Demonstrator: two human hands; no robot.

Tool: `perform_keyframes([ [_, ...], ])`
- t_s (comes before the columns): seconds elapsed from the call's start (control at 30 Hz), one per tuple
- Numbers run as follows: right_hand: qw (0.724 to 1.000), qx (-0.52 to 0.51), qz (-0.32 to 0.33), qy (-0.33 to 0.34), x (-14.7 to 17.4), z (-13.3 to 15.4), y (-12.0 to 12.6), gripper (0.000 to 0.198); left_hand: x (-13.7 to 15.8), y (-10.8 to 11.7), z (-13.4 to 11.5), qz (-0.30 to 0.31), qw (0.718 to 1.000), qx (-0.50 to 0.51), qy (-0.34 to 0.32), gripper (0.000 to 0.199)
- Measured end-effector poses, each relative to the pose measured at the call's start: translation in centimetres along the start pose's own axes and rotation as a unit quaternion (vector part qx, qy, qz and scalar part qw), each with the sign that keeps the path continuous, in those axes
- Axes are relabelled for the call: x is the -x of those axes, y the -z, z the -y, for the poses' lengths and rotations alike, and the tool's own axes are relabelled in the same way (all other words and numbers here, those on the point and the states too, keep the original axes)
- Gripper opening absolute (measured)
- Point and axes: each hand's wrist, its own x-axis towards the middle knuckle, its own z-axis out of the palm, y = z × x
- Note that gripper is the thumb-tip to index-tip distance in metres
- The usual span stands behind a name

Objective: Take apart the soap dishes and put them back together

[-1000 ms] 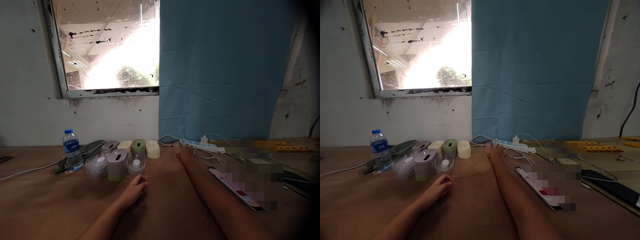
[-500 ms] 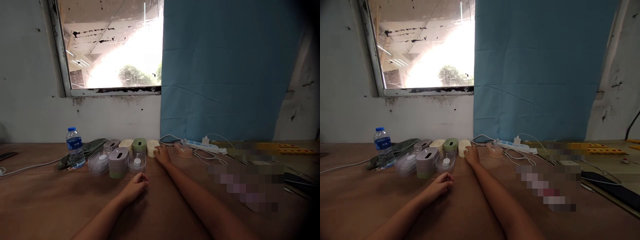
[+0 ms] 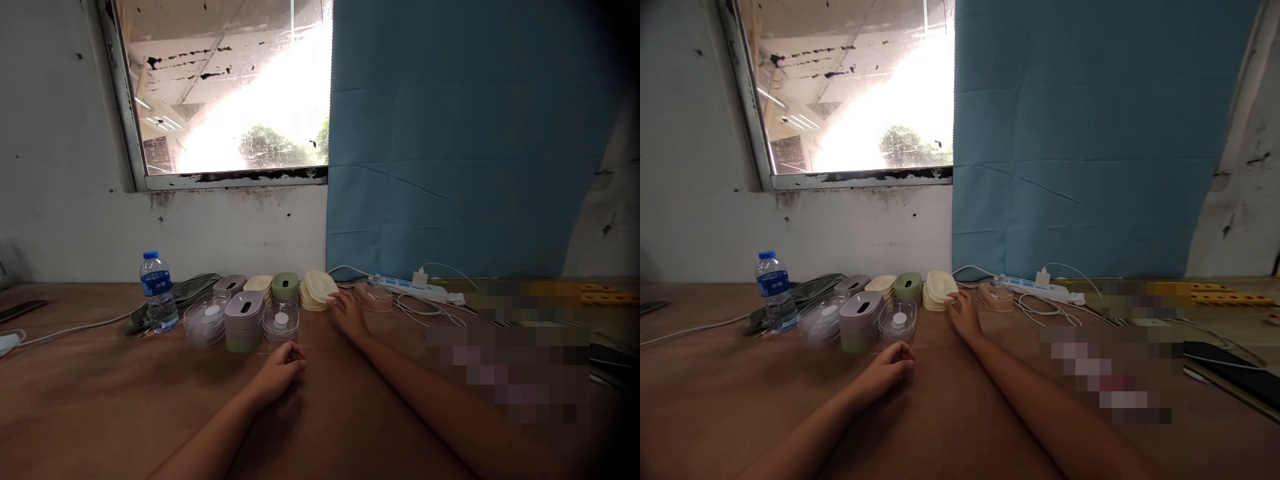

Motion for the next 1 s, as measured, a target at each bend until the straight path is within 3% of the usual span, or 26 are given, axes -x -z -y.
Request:
perform_keyframes([
  [0.1, 0.999, -0.038, 0.035, -0.014, 2.2, -0.2, 2.4, 0.033, -0.1, 0.0, 0.2, 0.001, 1.000, 0.005, 0.003, 0.012],
  [0.23, 0.987, -0.080, 0.134, -0.022, 5.6, 1.0, 7.0, 0.034, -0.1, 0.0, 0.0, 0.013, 1.000, -0.006, 0.010, 0.011],
  [0.3, 0.970, -0.096, 0.220, -0.025, 6.9, 2.3, 9.6, 0.032, 0.4, 0.0, -0.7, -0.011, 0.998, -0.047, -0.041, 0.008],
  [0.37, 0.950, -0.100, 0.295, -0.024, 7.8, 3.8, 11.8, 0.029, 1.0, 0.2, -1.5, -0.054, 0.984, -0.106, -0.133, 0.006],
  [0.43, 0.928, -0.100, 0.359, 0.010, 8.2, 5.0, 13.1, 0.024, 1.5, 0.6, -2.4, -0.091, 0.957, -0.165, -0.221, 0.008],
  [0.53, 0.903, -0.085, 0.415, 0.075, 8.5, 5.8, 13.8, 0.021, 1.1, 1.4, -3.8, -0.123, 0.908, -0.264, -0.301, 0.008],
  [0.63, 0.896, -0.071, 0.429, 0.093, 8.7, 5.8, 13.6, 0.023, -1.4, 2.3, -5.6, -0.129, 0.827, -0.422, -0.347, 0.010],
  [0.7, 0.896, -0.069, 0.431, 0.089, 8.8, 5.7, 13.5, 0.026, -3.9, 2.8, -6.9, -0.110, 0.756, -0.550, -0.336, 0.014],
  [0.77, 0.893, -0.071, 0.435, 0.084, 8.9, 5.6, 13.6, 0.031, -6.6, 3.2, -8.0, -0.077, 0.696, -0.655, -0.284, 0.016],
  [0.83, 0.891, -0.073, 0.442, 0.080, 9.0, 5.6, 13.7, 0.036, -9.1, 3.4, -8.5, -0.087, 0.689, -0.674, -0.251, 0.020],
  [1.0, 0.888, -0.104, 0.445, 0.052, 8.8, 5.7, 13.7, 0.042, -14.0, 3.3, -7.4, -0.157, 0.708, -0.673, -0.148, 0.022],
])
